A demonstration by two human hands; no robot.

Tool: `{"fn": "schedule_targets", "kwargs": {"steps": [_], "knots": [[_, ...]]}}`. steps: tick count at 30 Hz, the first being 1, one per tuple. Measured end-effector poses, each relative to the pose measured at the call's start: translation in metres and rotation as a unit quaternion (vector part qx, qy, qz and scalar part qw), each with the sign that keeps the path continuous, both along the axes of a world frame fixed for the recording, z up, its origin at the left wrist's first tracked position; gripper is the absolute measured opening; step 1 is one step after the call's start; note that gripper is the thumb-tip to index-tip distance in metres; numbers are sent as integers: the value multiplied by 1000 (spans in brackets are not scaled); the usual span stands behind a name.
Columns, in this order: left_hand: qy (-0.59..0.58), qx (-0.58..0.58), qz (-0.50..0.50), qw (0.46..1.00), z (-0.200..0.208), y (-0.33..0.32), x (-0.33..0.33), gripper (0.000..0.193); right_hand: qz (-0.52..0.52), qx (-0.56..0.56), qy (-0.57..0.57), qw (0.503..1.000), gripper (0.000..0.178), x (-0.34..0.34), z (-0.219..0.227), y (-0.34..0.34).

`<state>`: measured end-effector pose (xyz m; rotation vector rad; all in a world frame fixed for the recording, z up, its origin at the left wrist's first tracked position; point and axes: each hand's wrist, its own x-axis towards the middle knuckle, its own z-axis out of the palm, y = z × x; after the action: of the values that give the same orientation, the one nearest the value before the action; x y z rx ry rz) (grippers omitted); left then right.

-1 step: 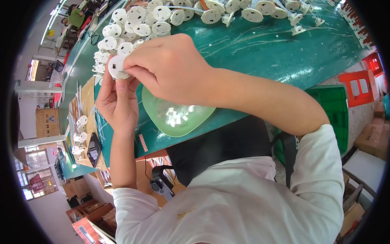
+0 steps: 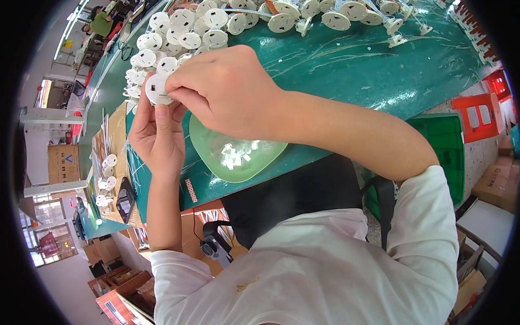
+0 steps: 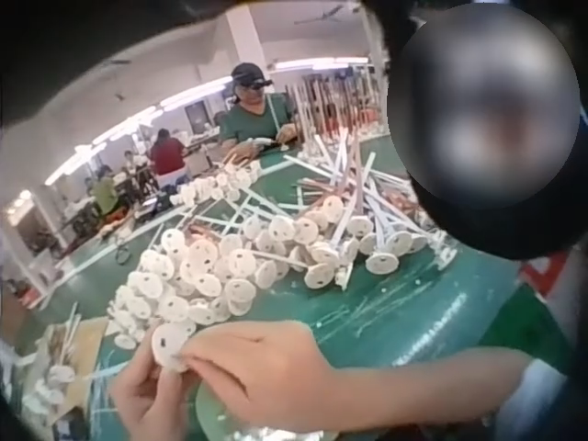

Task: Manually assembling plastic base components with sticks and small fasteners at a factory workstation.

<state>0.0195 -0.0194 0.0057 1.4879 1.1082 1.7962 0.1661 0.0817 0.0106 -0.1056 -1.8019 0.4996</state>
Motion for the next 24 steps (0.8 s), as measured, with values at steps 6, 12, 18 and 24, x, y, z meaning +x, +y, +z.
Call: {"fn": "schedule_targets", "kwargs": {"steps": [6,12,18,24], "knots": [[25,-11,7,1000,3,2,0,48,46,-113,-65,990,12,5,6,0],[-30,-17,-18,999,6,0,3,49,47,-32,-41,998,14,2,4,4],[-146,-29,-96,984,4,-2,-5,49,-18,148,14,989,23,-3,-3,3],[-182,-39,-114,976,7,-3,-2,51,-21,158,18,987,26,1,-3,8]]}}
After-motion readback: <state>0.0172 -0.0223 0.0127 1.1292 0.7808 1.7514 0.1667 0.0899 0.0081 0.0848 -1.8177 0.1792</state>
